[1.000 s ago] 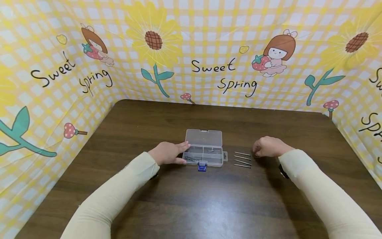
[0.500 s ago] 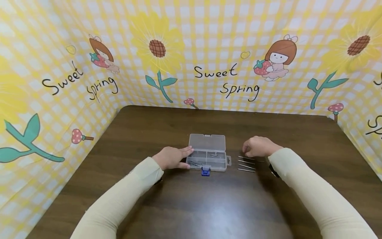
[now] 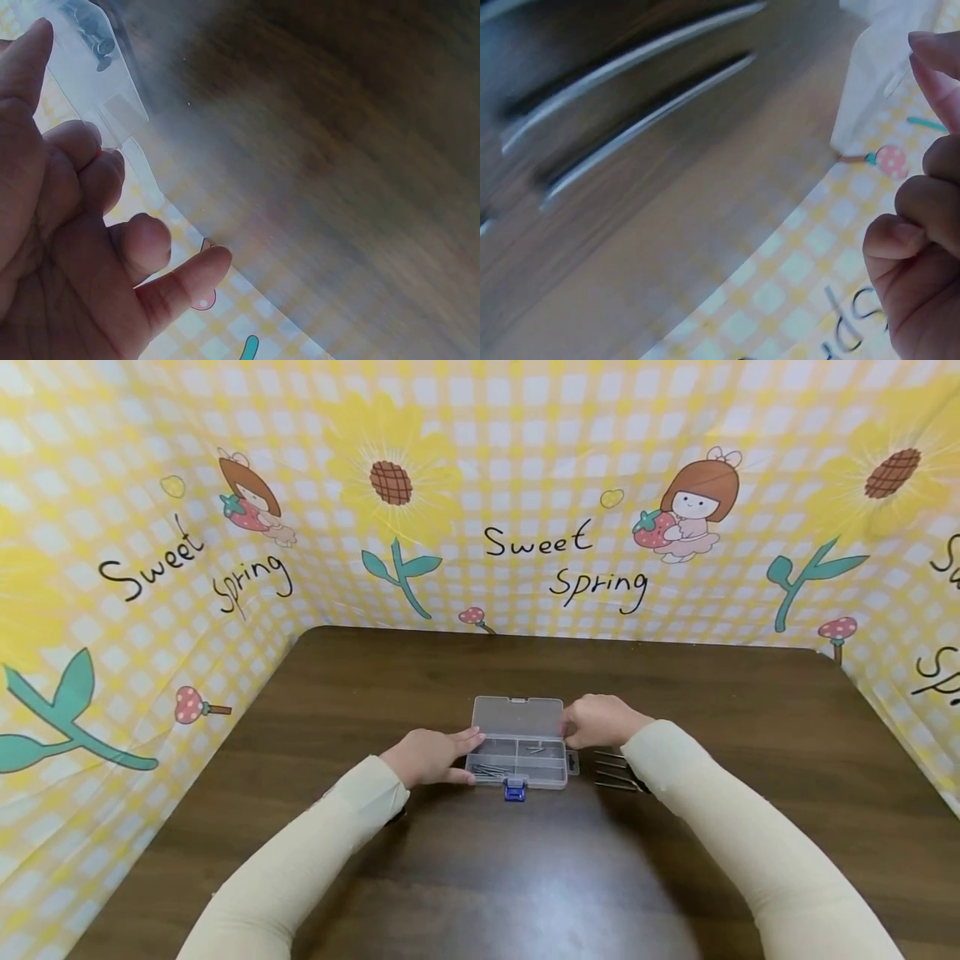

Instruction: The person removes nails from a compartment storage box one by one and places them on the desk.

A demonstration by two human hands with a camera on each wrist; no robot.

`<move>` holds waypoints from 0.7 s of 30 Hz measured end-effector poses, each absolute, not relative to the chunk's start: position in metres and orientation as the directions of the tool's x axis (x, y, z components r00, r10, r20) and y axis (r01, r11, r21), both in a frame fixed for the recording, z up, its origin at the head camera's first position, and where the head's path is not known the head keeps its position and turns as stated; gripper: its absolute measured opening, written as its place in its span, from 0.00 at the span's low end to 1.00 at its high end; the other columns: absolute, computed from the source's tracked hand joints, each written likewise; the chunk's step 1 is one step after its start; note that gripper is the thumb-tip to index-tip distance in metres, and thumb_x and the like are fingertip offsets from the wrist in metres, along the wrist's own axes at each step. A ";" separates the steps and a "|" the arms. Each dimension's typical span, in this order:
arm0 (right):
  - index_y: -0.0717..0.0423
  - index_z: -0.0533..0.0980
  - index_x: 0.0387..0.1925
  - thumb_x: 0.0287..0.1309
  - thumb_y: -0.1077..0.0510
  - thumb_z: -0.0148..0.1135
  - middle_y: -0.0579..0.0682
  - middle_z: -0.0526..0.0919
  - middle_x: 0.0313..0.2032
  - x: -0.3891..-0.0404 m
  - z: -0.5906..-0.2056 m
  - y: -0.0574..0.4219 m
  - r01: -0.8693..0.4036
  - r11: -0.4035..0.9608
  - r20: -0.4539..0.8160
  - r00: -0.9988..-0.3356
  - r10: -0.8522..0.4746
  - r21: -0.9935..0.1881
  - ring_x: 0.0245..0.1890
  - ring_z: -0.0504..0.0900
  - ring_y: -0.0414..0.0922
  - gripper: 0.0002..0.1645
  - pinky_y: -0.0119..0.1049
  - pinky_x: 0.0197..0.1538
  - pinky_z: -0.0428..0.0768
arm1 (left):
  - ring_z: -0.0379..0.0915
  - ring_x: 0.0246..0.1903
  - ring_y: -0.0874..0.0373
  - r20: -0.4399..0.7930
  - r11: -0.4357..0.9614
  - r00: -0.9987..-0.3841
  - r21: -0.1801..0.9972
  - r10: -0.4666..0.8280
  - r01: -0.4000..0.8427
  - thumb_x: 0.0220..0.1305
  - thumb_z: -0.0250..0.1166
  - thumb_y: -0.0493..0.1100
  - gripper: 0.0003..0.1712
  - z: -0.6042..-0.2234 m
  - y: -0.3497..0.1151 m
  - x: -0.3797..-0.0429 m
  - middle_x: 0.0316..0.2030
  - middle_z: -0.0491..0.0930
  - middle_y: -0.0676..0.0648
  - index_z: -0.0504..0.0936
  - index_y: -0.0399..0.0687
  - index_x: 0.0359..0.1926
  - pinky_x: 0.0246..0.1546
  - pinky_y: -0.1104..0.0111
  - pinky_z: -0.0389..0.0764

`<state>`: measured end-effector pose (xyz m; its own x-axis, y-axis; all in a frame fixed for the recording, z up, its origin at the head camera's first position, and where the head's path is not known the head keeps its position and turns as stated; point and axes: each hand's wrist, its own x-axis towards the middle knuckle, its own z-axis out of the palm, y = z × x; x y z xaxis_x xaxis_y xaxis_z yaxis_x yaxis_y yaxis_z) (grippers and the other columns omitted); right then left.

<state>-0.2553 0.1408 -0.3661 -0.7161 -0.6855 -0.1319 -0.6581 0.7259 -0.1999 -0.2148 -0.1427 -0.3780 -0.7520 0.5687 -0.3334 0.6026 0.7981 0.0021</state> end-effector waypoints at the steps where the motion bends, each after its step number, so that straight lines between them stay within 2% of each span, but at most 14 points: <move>1: 0.51 0.84 0.35 0.53 0.59 0.62 0.46 0.85 0.35 -0.255 -0.367 0.136 -0.664 0.721 -0.135 -0.711 -0.691 -0.197 0.35 0.81 0.44 0.08 0.43 0.41 0.79 | 0.81 0.35 0.50 -0.332 0.798 -0.752 0.003 0.570 0.603 0.64 0.57 0.63 0.43 -0.379 -0.143 -0.215 0.72 0.55 0.50 0.59 0.49 0.73 0.42 0.60 0.78; 9: 0.49 0.87 0.37 0.54 0.65 0.59 0.46 0.86 0.41 -0.253 -0.369 0.115 -0.715 0.678 -0.148 -0.661 -0.735 -0.172 0.47 0.81 0.46 0.14 0.43 0.46 0.79 | 0.79 0.28 0.52 -0.322 0.795 -0.752 0.004 0.575 0.606 0.63 0.58 0.63 0.43 -0.378 -0.144 -0.215 0.72 0.56 0.50 0.59 0.48 0.73 0.38 0.61 0.78; 16: 0.50 0.87 0.39 0.56 0.66 0.59 0.46 0.87 0.40 -0.254 -0.373 0.109 -0.759 0.644 -0.172 -0.625 -0.761 -0.092 0.46 0.82 0.47 0.15 0.42 0.44 0.80 | 0.80 0.38 0.50 -0.309 0.786 -0.744 0.015 0.592 0.618 0.64 0.58 0.62 0.42 -0.375 -0.145 -0.215 0.71 0.56 0.49 0.60 0.47 0.72 0.42 0.60 0.77; 21: 0.48 0.87 0.38 0.54 0.65 0.60 0.46 0.86 0.39 -0.252 -0.373 0.107 -0.763 0.644 -0.212 -0.623 -0.753 -0.043 0.43 0.82 0.48 0.14 0.43 0.41 0.81 | 0.79 0.44 0.50 -0.315 0.786 -0.742 0.018 0.592 0.618 0.64 0.57 0.62 0.43 -0.378 -0.145 -0.215 0.72 0.56 0.49 0.59 0.47 0.73 0.43 0.60 0.77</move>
